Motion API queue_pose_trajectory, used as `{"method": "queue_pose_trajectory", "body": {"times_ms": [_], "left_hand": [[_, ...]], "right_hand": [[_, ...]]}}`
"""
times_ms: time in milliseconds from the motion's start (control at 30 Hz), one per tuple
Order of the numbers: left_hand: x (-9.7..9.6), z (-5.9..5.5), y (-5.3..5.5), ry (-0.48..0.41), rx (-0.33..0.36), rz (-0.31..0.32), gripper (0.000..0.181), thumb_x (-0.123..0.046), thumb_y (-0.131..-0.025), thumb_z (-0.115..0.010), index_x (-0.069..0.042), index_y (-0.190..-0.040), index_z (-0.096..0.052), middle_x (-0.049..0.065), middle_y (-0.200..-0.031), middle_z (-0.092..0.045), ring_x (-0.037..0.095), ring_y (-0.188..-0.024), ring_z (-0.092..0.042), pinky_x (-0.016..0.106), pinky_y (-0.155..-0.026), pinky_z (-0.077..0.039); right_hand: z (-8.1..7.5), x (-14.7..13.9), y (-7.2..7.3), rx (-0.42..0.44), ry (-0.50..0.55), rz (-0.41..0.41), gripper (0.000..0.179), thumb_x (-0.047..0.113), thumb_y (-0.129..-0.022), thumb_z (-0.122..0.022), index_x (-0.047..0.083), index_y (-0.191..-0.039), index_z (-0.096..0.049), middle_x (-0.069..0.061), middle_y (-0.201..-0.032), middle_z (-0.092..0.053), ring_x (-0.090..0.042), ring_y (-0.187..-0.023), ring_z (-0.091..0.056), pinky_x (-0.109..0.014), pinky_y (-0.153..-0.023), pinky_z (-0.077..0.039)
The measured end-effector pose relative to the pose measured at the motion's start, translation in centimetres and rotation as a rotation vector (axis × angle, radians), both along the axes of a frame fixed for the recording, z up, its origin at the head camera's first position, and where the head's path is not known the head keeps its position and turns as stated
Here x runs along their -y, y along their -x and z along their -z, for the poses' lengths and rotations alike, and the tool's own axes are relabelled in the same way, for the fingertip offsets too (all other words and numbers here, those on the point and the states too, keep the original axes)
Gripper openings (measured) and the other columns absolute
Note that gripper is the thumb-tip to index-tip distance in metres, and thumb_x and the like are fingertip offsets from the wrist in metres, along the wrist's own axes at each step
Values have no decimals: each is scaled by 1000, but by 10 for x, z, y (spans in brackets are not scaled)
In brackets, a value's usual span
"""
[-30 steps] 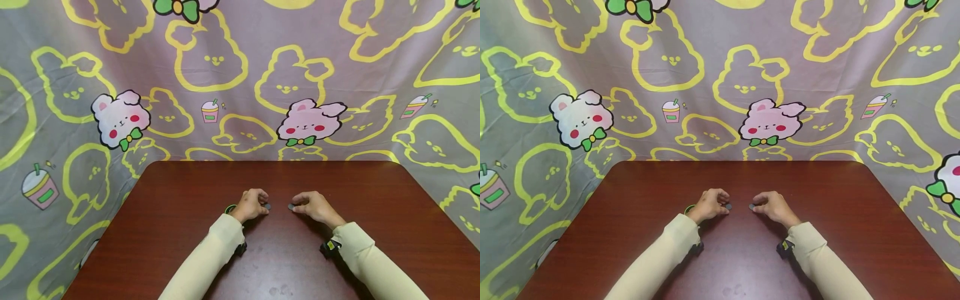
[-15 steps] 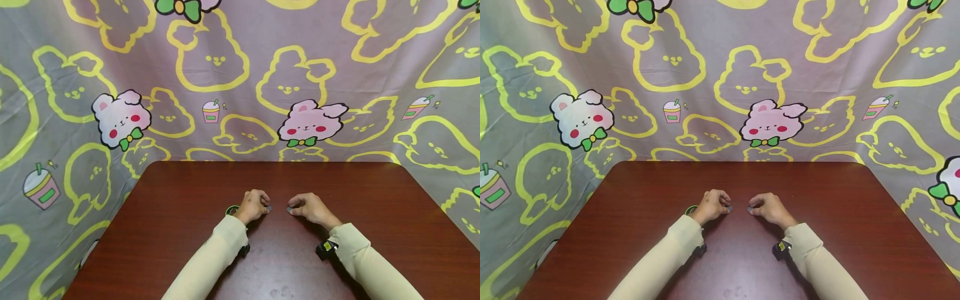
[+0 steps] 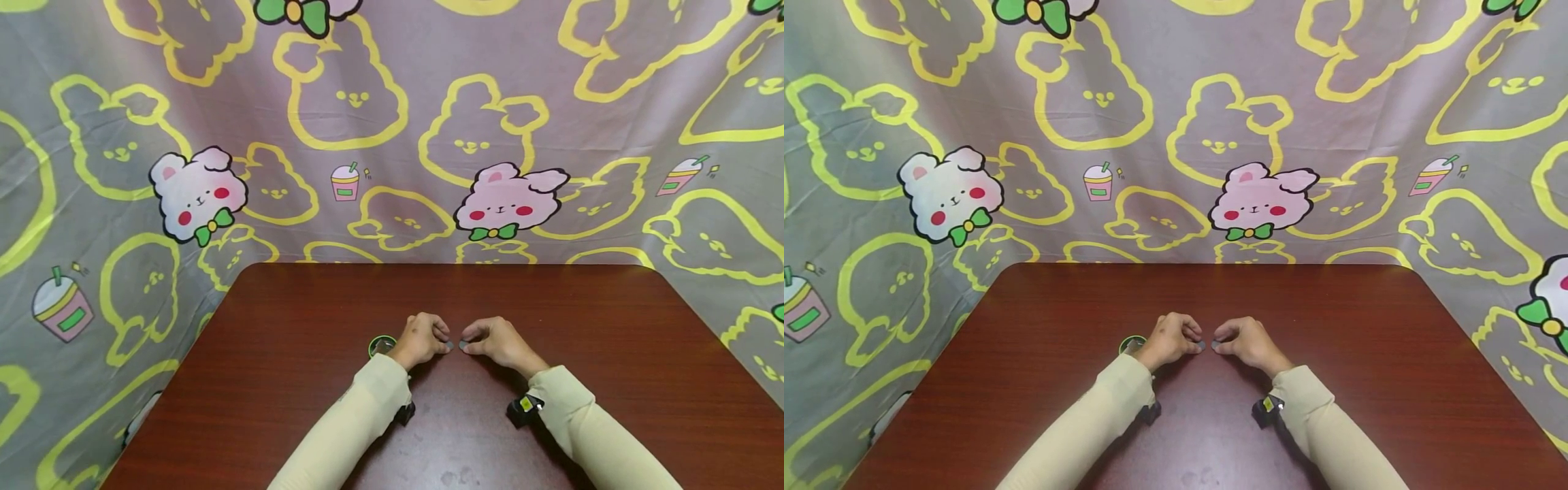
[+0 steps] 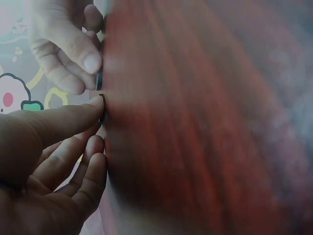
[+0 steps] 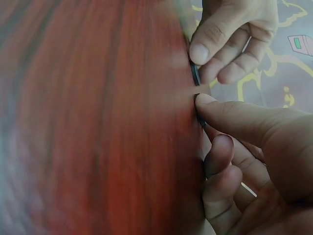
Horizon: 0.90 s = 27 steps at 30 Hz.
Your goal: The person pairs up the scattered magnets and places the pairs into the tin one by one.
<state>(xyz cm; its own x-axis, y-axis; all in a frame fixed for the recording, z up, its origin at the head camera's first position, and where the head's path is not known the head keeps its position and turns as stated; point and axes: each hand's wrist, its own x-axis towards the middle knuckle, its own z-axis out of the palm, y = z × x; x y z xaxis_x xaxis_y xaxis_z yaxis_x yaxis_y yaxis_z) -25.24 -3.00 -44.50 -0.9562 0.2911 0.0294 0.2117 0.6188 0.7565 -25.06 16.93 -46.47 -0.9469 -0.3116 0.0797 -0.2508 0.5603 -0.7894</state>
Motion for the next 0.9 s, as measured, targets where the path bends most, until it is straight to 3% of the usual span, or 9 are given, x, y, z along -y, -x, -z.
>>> {"method": "queue_pose_trajectory", "body": {"times_ms": [667, 900], "left_hand": [[0, 4, 0, 48, -39, 14, 20, -4, -74, -88, -13, -88, -75, -7, -80, -73, 16, -99, -57, 24, -85, -47], [13, -6, -1, -32, -9, 36, 27, -2, -73, -88, -6, -96, -75, -1, -87, -76, 15, -90, -66, 23, -78, -52]], "right_hand": [[0, 7, -1, -45, -24, -12, 20, 2, -74, -84, 2, -92, -75, -6, -87, -74, -18, -83, -68, -29, -73, -52], [-1, 5, -3, -30, -3, -21, 23, 3, -75, -84, -2, -95, -74, -7, -88, -73, -20, -83, -67, -31, -73, -52]]}}
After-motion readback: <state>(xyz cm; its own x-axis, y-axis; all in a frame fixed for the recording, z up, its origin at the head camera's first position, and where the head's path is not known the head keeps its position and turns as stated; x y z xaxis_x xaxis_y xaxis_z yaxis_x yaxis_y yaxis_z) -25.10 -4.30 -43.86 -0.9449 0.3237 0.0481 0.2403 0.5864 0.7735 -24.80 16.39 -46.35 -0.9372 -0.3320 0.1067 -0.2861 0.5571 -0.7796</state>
